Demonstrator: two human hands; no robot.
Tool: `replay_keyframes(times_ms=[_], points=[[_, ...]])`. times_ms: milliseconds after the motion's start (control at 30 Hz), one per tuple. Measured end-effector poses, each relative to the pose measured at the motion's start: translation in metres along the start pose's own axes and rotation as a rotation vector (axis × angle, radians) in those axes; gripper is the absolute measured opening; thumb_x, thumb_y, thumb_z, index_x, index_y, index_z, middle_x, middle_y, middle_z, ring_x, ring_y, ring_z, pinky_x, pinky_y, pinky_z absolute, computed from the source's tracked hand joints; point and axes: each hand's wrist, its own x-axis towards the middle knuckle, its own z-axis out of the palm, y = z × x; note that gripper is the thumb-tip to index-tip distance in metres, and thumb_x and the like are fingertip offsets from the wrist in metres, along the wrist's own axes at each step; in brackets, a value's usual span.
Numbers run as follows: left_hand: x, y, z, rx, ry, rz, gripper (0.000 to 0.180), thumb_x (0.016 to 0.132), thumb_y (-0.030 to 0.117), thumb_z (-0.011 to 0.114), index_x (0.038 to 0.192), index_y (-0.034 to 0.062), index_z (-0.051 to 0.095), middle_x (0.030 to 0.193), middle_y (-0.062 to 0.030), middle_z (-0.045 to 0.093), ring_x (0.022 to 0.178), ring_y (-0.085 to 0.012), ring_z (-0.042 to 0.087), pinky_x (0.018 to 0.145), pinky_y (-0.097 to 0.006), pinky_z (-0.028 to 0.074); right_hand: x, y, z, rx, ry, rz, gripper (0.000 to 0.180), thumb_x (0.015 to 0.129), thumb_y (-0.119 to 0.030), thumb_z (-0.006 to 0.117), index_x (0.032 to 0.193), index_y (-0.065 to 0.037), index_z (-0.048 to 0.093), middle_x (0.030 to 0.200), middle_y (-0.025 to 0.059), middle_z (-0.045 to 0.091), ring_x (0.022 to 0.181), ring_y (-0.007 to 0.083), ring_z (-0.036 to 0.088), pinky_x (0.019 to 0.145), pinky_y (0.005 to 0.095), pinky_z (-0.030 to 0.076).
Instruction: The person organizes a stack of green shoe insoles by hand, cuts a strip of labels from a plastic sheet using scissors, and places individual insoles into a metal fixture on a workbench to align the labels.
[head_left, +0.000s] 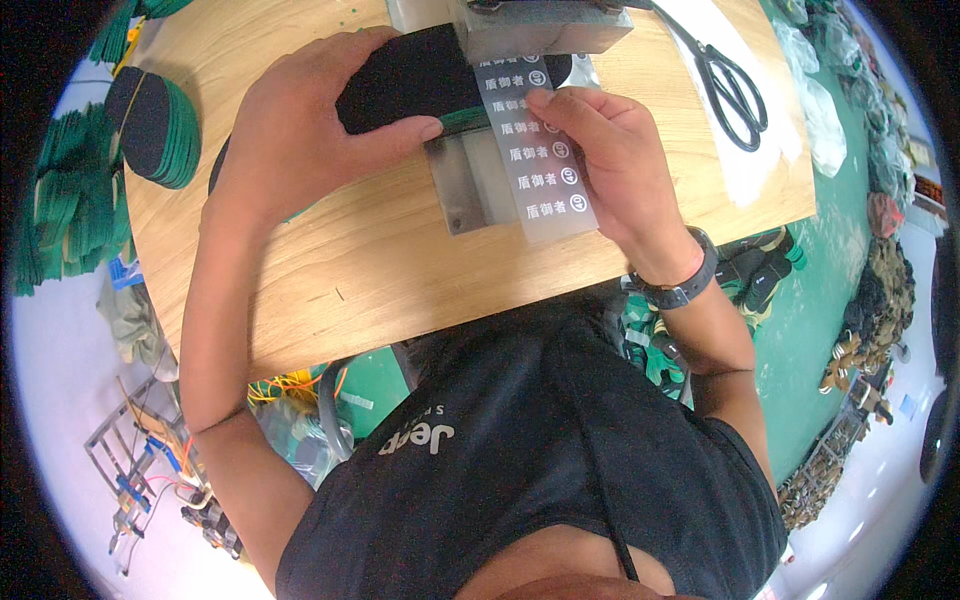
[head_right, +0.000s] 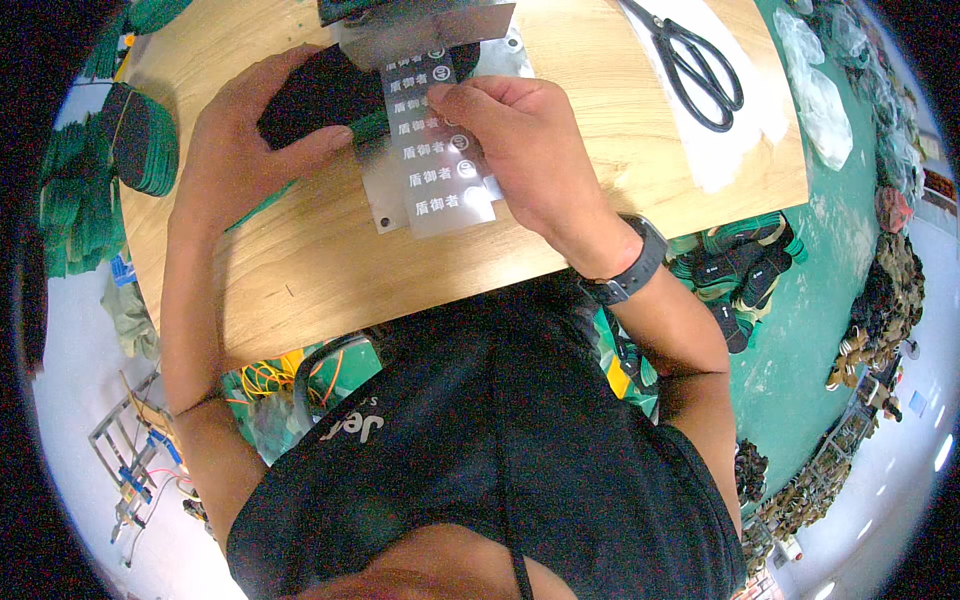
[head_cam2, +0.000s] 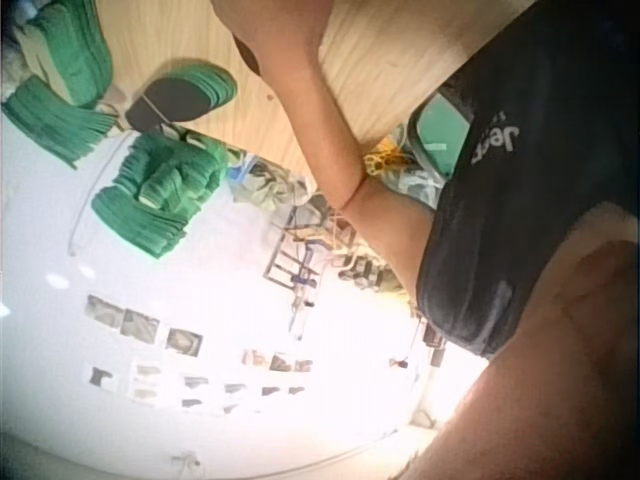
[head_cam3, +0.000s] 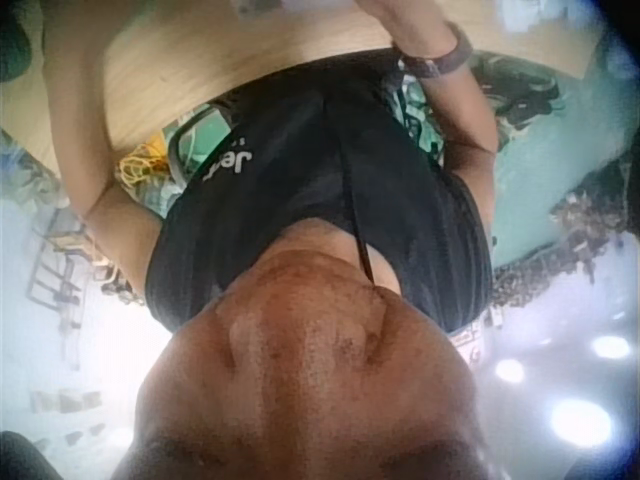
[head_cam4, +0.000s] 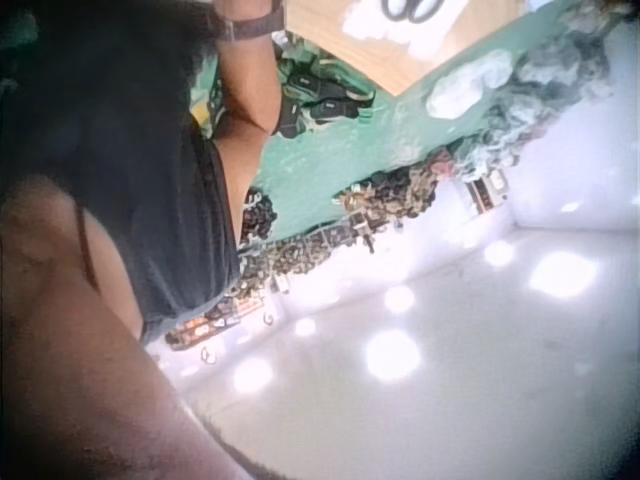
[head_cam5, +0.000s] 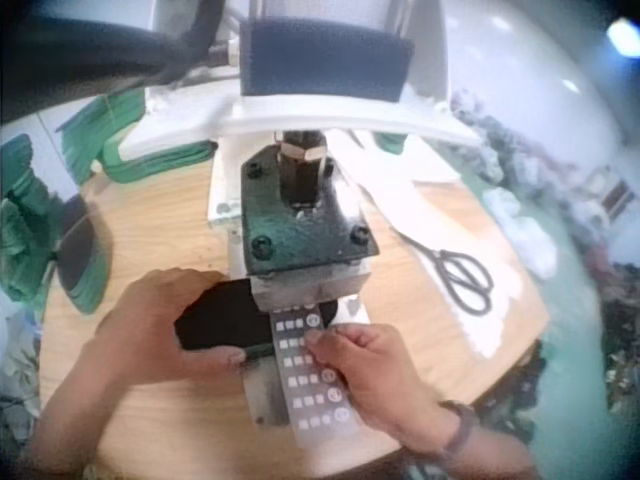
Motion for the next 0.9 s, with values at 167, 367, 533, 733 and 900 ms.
replay_keyframes(times_ms=[167, 367, 533, 733, 900], points=[[0.002, -0.001, 0.005, 0.038, 0.115, 0.068, 0.056, 0.066, 0.036, 0.075, 0.107, 0.0006, 0.060, 0.094, -0.0199, 0.063, 0.086, -0.0363, 0.061, 0.076, -0.038, 0.048, -0.002, 0.000, 0.001, 0.035, 0.010, -0.019, 0.019, 0.087, -0.015, 0.061, 0.078, 0.001, 0.065, 0.068, 0.0032, 0.062, 0.056, 0.0069, 0.055, 0.049, 0.0198, 0.042], [0.000, -0.004, 0.001, 0.076, 0.021, -0.003, 0.063, 0.065, 0.032, 0.079, 0.117, 0.0054, 0.056, 0.107, -0.0160, 0.062, 0.099, -0.0300, 0.060, 0.088, -0.036, 0.046, 0.000, 0.001, -0.004, 0.054, -0.016, -0.005, 0.017, 0.087, -0.015, 0.061, 0.081, 0.001, 0.065, 0.069, 0.0032, 0.063, 0.056, 0.0067, 0.055, 0.049, 0.0193, 0.042], [-0.004, -0.007, 0.005, 0.101, 0.037, 0.047, 0.063, 0.066, 0.032, 0.078, 0.119, 0.0070, 0.055, 0.111, -0.0149, 0.061, 0.103, -0.0307, 0.058, 0.090, -0.036, 0.045, -0.002, 0.003, 0.001, -0.046, 0.047, -0.043, 0.018, 0.087, -0.016, 0.061, 0.080, 0.000, 0.065, 0.067, 0.0008, 0.061, 0.057, 0.0049, 0.054, 0.049, 0.0180, 0.039], [-0.003, -0.001, 0.004, 0.104, 0.072, 0.073, 0.063, 0.065, 0.031, 0.079, 0.119, 0.0075, 0.055, 0.112, -0.0131, 0.060, 0.107, -0.0291, 0.056, 0.093, -0.035, 0.043, -0.008, 0.003, -0.004, -0.065, 0.025, -0.051, 0.019, 0.087, -0.016, 0.059, 0.078, 0.000, 0.063, 0.062, 0.0000, 0.057, 0.051, 0.0060, 0.052, 0.044, 0.0193, 0.038], [0.000, 0.001, 0.005, 0.020, 0.219, 0.227, 0.051, 0.065, 0.021, 0.079, 0.109, 0.0051, 0.059, 0.110, -0.0113, 0.061, 0.105, -0.0263, 0.057, 0.092, -0.034, 0.044, -0.007, 0.003, -0.003, -0.106, -0.004, -0.052, 0.021, 0.088, -0.016, 0.057, 0.076, 0.000, 0.062, 0.062, 0.0018, 0.057, 0.049, 0.0077, 0.051, 0.041, 0.0214, 0.039]])
